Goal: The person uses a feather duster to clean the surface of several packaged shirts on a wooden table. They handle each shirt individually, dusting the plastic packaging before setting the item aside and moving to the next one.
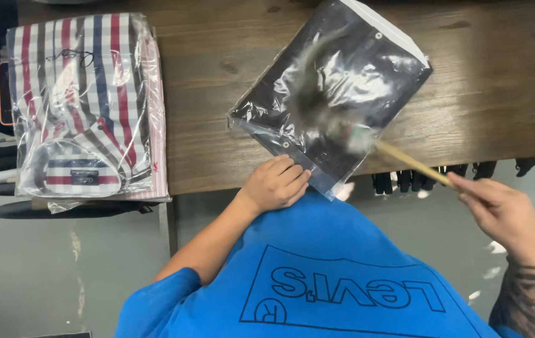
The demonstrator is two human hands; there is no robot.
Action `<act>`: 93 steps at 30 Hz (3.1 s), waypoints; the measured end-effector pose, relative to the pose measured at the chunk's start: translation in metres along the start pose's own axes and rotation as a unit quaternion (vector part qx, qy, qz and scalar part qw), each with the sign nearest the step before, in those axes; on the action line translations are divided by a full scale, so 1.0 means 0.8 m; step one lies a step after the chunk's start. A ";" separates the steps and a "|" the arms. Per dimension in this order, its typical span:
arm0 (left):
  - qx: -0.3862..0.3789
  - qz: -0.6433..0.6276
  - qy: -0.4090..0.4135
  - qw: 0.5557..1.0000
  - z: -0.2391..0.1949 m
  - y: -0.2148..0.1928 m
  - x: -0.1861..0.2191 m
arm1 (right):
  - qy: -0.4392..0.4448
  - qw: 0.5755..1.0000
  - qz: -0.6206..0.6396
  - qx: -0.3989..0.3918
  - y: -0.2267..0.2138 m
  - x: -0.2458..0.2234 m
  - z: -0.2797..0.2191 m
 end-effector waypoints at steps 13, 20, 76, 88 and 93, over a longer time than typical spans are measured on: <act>-0.020 -0.011 -0.010 1.000 -0.015 0.012 0.001 | -0.185 0.960 -0.196 0.082 0.043 -0.132 0.078; 0.014 -0.055 -0.126 0.990 -0.025 -0.010 -0.012 | -0.150 0.973 -0.155 0.082 0.023 -0.062 0.060; -0.343 0.083 -0.273 0.895 0.018 0.072 -0.044 | -0.350 0.898 -0.229 -0.133 0.127 -0.242 0.200; -0.092 0.046 -0.437 0.894 -0.040 0.059 -0.061 | -0.385 0.921 -0.041 -0.039 0.043 -0.235 0.189; -0.194 0.115 -0.495 0.839 -0.015 0.052 -0.052 | -0.143 0.982 -0.056 0.107 -0.012 -0.083 0.203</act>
Point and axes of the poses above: each hand's wrist, its own z-axis towards the middle knuckle, its own y-axis out of the palm, x = y × z, the point moved 4 cm from there along z, towards the middle knuckle, and after that the axes turned 6 degrees about z, right-handed, at the moved point
